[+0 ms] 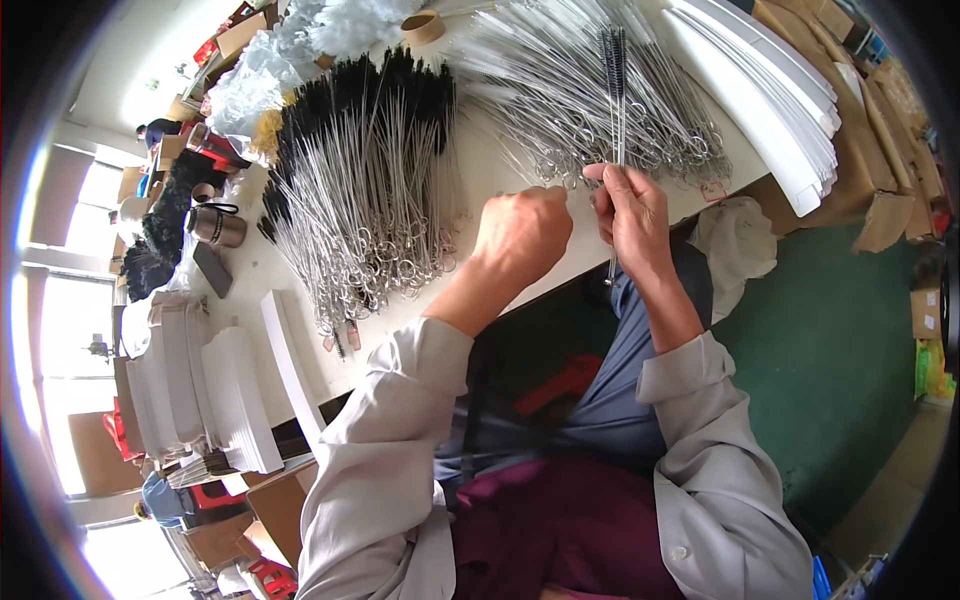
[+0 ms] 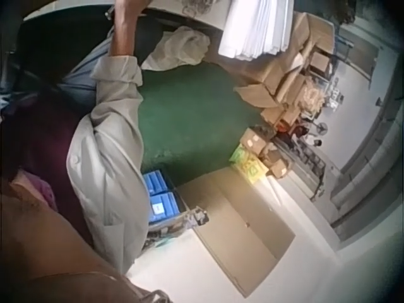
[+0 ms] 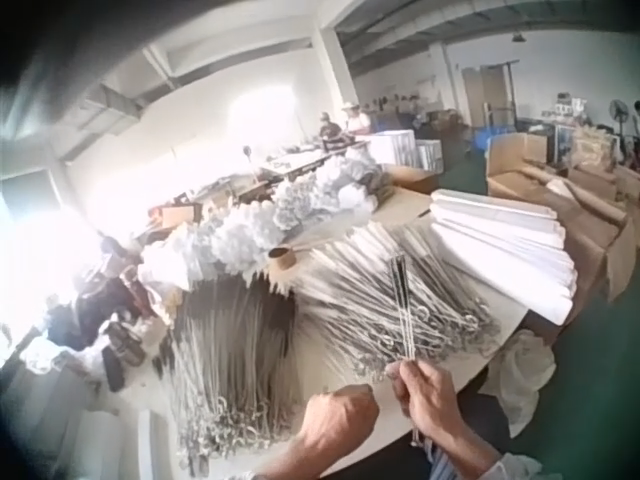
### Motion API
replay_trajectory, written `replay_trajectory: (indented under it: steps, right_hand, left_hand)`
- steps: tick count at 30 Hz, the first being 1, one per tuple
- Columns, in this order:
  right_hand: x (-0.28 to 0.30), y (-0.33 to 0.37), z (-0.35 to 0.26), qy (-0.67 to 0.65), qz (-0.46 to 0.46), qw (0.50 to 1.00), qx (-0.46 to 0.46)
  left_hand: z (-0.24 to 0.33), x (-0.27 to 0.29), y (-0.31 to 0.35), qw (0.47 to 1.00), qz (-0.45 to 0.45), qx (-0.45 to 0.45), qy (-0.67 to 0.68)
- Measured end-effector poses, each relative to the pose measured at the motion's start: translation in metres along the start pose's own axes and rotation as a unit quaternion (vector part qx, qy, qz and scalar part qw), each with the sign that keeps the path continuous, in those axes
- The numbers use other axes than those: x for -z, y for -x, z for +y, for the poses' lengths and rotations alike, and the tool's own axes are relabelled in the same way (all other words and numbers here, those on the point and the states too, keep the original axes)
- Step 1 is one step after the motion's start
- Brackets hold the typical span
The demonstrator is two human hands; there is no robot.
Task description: The person is grouping several wire-handled brushes and inserting them into white cardboard packaging sleeves.
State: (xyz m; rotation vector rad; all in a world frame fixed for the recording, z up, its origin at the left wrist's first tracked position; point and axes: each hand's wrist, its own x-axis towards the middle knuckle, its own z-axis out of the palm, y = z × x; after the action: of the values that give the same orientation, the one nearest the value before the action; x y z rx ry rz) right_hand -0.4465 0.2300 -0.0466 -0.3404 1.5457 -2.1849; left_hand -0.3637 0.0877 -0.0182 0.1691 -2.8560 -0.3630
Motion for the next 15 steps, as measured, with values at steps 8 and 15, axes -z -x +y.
replay_trajectory:
  steps: [8, 15]
  right_hand:
    - [-0.037, -0.012, -0.017, -0.051, -0.072, 0.995, -0.041]
    - [-0.050, -0.059, 0.001, -0.014, -0.129, 0.991, -0.025]
  left_hand:
    - [-0.011, 0.050, 0.029, 0.994, 0.092, -0.035, 0.046]
    - [0.004, 0.071, 0.044, 0.988, 0.096, -0.093, 0.078]
